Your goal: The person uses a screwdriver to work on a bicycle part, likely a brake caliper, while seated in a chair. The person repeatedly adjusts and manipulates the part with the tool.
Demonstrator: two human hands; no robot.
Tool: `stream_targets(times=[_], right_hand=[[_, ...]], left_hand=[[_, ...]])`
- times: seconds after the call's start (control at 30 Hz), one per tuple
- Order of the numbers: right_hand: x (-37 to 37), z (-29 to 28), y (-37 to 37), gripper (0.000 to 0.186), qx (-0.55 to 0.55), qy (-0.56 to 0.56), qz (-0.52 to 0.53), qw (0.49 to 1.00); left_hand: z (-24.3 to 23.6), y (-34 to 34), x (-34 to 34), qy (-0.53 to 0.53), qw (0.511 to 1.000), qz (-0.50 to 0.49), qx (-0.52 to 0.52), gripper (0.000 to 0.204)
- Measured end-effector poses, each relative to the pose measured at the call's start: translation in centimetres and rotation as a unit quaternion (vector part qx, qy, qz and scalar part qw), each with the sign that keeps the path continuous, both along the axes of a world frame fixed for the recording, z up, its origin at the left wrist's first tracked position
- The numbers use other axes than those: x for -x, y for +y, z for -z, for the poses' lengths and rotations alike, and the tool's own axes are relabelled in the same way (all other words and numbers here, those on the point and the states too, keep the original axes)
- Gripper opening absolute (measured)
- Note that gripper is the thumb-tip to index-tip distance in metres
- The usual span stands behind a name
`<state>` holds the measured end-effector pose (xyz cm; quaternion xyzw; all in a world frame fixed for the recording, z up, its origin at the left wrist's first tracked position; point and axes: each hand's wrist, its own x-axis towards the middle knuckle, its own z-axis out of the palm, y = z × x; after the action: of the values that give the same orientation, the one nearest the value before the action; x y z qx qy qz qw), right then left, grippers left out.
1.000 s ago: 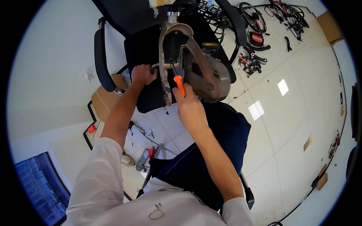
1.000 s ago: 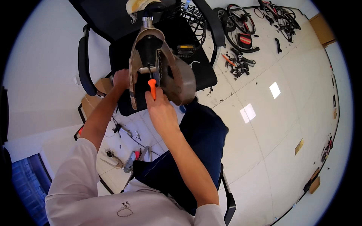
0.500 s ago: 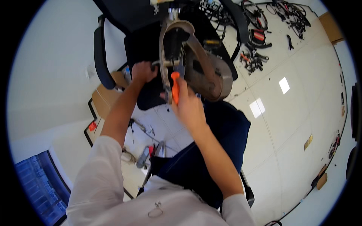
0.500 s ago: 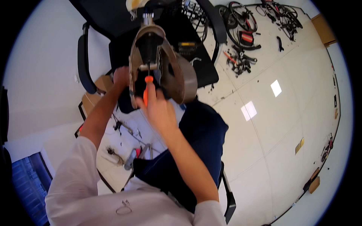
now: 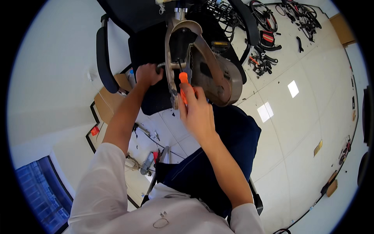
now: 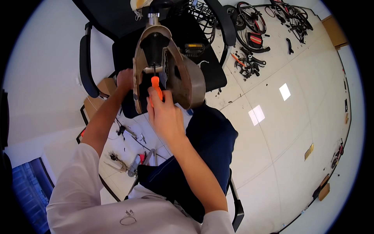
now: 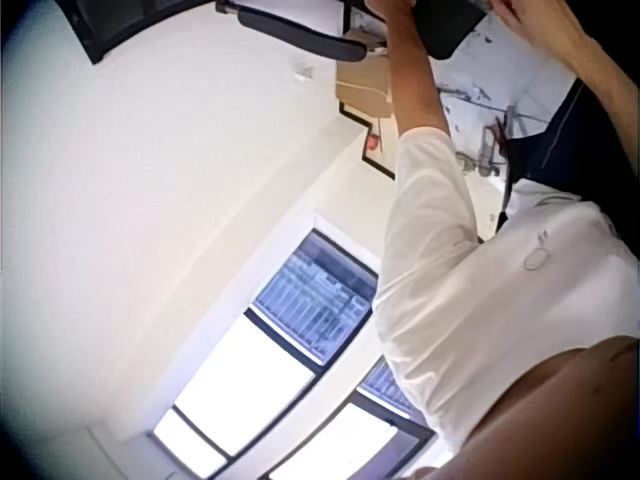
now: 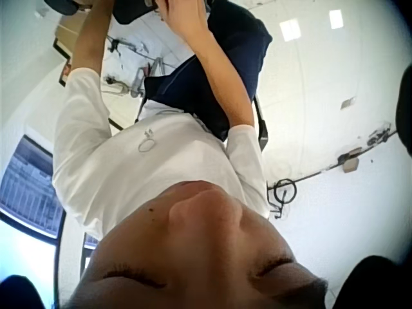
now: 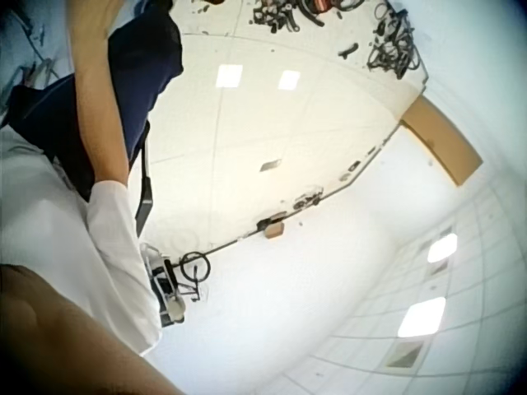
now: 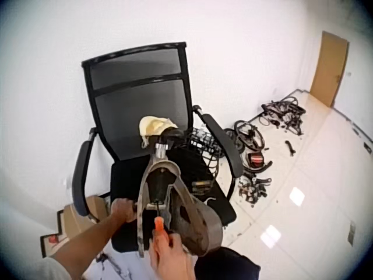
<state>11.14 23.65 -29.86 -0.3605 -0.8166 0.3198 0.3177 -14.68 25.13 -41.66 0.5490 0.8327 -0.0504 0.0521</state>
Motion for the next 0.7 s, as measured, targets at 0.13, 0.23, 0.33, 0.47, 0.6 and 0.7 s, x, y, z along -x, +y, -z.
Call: stream_targets(times=[0.13, 0.23, 0.33, 0.47, 0.6, 0.7], right_hand=[[-0.4, -0.3, -0.2, 0.038, 0.078, 0.008, 0.008, 0.997], [-0.4, 0.0, -0.4, 0.043, 0.069, -0.011, 0.034, 0.997], [0.3, 0.7, 0.9, 0.041, 0.049, 0.001, 0.032, 0.998], [-0.7, 0.2, 0.0, 0.041, 0.044, -0.001, 0.011, 0.999], [-0.2, 0.7, 0.5, 0.042, 0.063, 0.013, 0.025, 0.998], [0.2, 0.9, 0.9, 0.043, 0.002, 0.059, 0.009, 0.998]], left_hand=[[0.6, 0.3, 0.7, 0.003, 1.000, -0.001, -0.011, 0.041], [0.7, 0.3, 0.5, 0.013, 0.999, 0.017, -0.027, 0.042], [0.7, 0.9, 1.2, 0.022, 0.999, 0.012, -0.043, 0.042], [0.4, -0.2, -0.1, 0.004, 1.000, -0.005, -0.006, 0.041], [-0.3, 0.5, -0.1, 0.004, 1.000, -0.014, 0.007, 0.040], [0.1, 0.0, -0.2, 0.001, 1.000, -0.013, 0.006, 0.041]])
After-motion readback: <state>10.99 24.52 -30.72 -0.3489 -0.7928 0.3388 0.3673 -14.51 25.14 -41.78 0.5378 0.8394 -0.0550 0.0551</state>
